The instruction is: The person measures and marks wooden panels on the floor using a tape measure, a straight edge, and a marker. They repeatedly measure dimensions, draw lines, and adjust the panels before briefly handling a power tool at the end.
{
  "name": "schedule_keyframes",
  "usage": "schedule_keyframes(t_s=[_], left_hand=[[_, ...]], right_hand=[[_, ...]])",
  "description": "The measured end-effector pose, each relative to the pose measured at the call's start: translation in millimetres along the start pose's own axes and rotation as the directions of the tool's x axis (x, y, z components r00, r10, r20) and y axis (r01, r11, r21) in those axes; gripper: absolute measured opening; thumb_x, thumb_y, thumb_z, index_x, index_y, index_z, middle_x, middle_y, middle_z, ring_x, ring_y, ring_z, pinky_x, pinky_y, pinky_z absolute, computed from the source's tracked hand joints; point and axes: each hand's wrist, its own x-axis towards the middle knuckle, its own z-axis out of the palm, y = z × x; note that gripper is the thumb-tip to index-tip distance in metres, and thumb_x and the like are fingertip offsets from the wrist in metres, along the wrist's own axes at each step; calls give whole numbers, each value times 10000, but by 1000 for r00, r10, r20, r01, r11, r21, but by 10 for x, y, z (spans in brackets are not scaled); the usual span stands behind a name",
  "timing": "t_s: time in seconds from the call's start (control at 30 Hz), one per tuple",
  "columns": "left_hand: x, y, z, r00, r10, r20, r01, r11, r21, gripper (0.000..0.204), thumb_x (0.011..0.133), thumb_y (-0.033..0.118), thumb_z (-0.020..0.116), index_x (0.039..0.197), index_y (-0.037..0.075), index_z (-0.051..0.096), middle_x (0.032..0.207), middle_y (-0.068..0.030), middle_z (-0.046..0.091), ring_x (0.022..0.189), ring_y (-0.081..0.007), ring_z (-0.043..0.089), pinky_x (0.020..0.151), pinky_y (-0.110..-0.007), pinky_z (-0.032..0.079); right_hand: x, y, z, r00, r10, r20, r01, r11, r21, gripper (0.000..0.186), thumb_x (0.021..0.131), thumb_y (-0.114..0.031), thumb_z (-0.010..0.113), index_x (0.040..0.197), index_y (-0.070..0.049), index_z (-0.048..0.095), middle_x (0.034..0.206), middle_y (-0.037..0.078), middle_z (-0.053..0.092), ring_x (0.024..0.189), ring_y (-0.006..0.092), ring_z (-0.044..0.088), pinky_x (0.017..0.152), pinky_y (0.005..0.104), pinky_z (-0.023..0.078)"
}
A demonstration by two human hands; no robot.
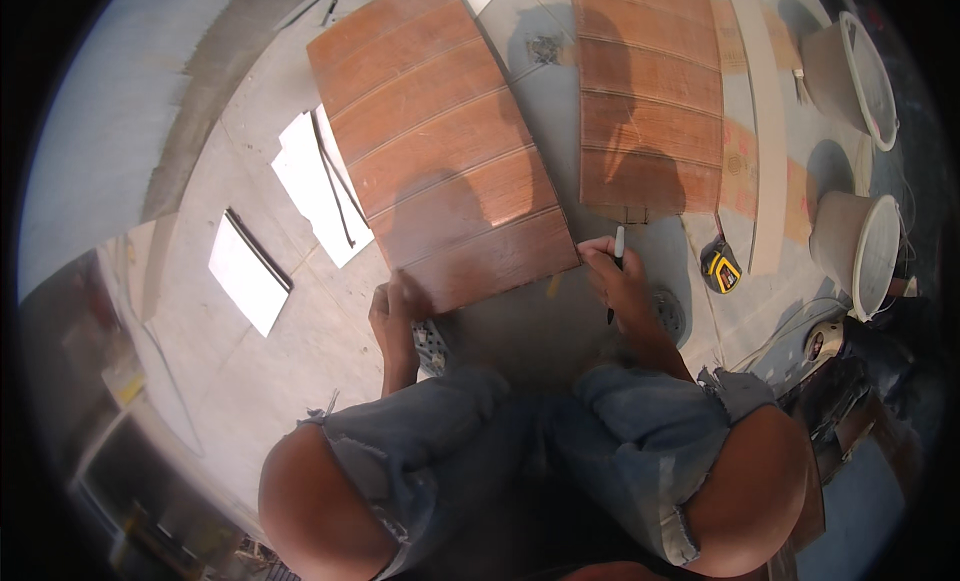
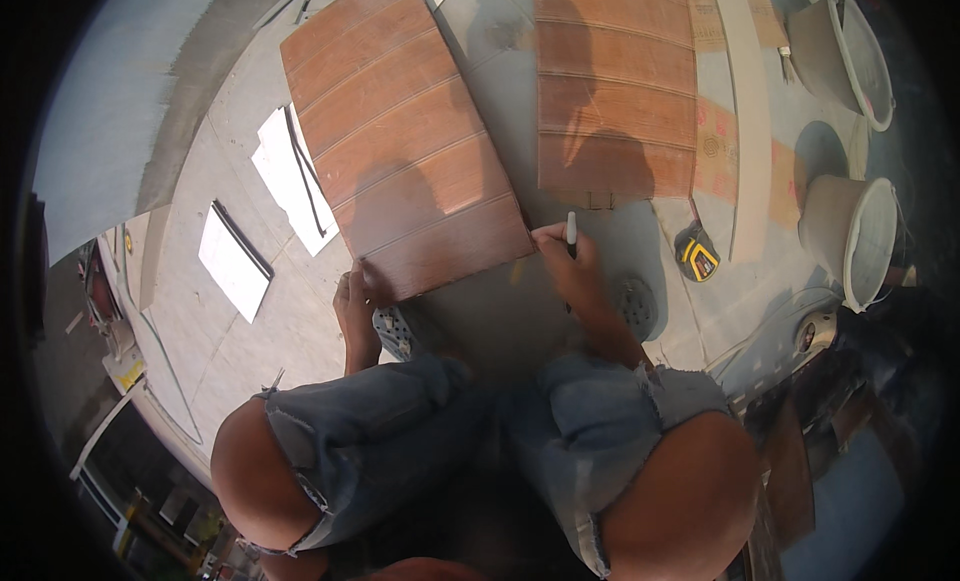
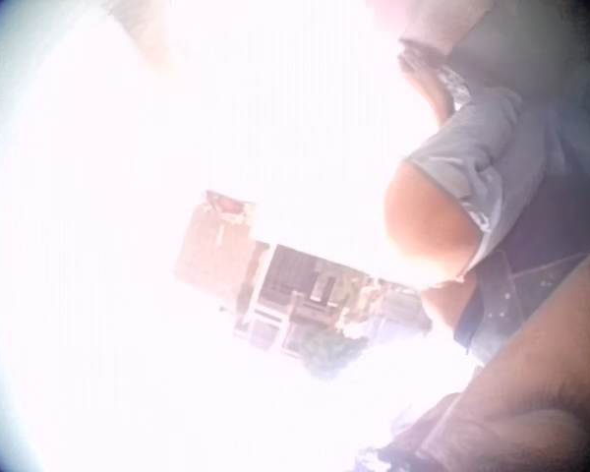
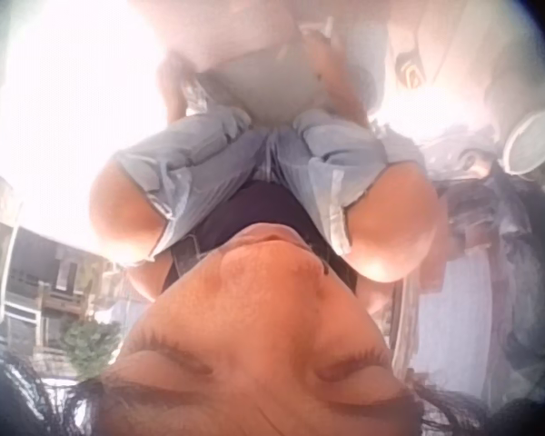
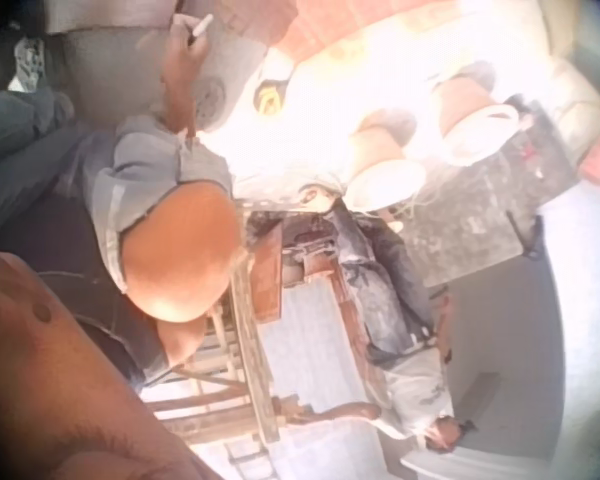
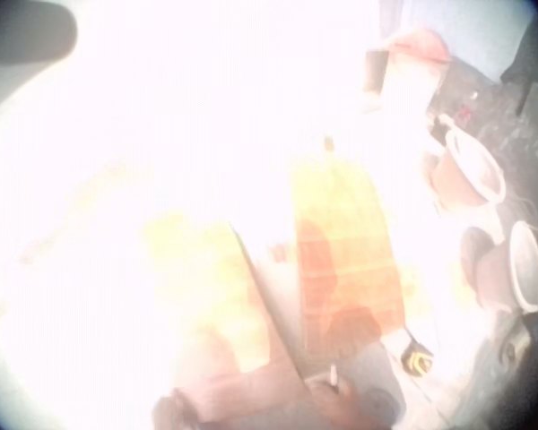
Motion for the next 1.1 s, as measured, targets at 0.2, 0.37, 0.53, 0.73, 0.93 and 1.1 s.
schedule_keyframes(t_s=[0.2, 0.37, 0.53, 0.73, 0.93, 1.1], left_hand=[[262, 420, 150, 992, 22, 125, 6, 976, -219, 802, 1050, 630, 501, 1373, -98, 598, 1206, -177, 661, 1076, -215, 612, 972, -345, 473], [371, 473, 200, 976, 204, -70, -196, 975, 105, 805, 1005, 686, 571, 1195, -90, 670, 1051, -153, 681, 969, -217, 600, 892, -353, 491], [345, 378, 243, 923, 356, -146, -287, 889, 356, 642, 996, 567, 680, 721, 8, 523, 654, -31, 466, 642, -143, 425, 557, -355, 380], [194, 270, 295, 884, 444, -148, -376, 862, 340, 530, 989, 423, 728, 717, 13, 533, 629, -21, 465, 618, -121, 408, 541, -341, 345], [265, 358, 650, 890, 456, -17, -443, 872, 210, 442, 974, 352, 762, 775, 3, 580, 624, -27, 491, 607, -113, 442, 541, -340, 357], [246, 641, 1329, 814, 550, 187, -581, 781, 228, 415, 976, 318, 763, 788, 1, 571, 650, -18, 480, 627, -108, 428, 555, -332, 351]], right_hand=[[-6, -382, 80, 990, -5, 142, 18, 996, -91, 394, 1071, -412, 594, 1070, -44, 734, 813, -27, 618, 677, 52, 498, 631, 245, 406], [336, -245, 193, 960, -177, 215, 229, 940, -251, 475, 1097, -470, 543, 988, -36, 704, 723, -23, 545, 666, 100, 479, 652, 311, 416], [540, 39, 242, 926, -315, 209, 367, 880, -302, 439, 1115, -421, 526, 952, -35, 658, 699, -3, 520, 686, 97, 497, 661, 320, 429], [186, 106, 114, 910, -323, 261, 377, 906, -194, 359, 1128, -358, 515, 1020, -37, 632, 736, -9, 503, 708, 87, 457, 675, 317, 429], [38, 177, -250, 923, -380, 54, 383, 898, -218, 385, 1120, -383, 527, 1014, -25, 621, 804, -5, 527, 777, 106, 476, 732, 323, 438], [-99, 5, -715, 914, -363, -181, 302, 906, -296, 465, 1095, -447, 554, 1009, 4, 625, 855, 37, 574, 856, 138, 521, 818, 353, 460]])
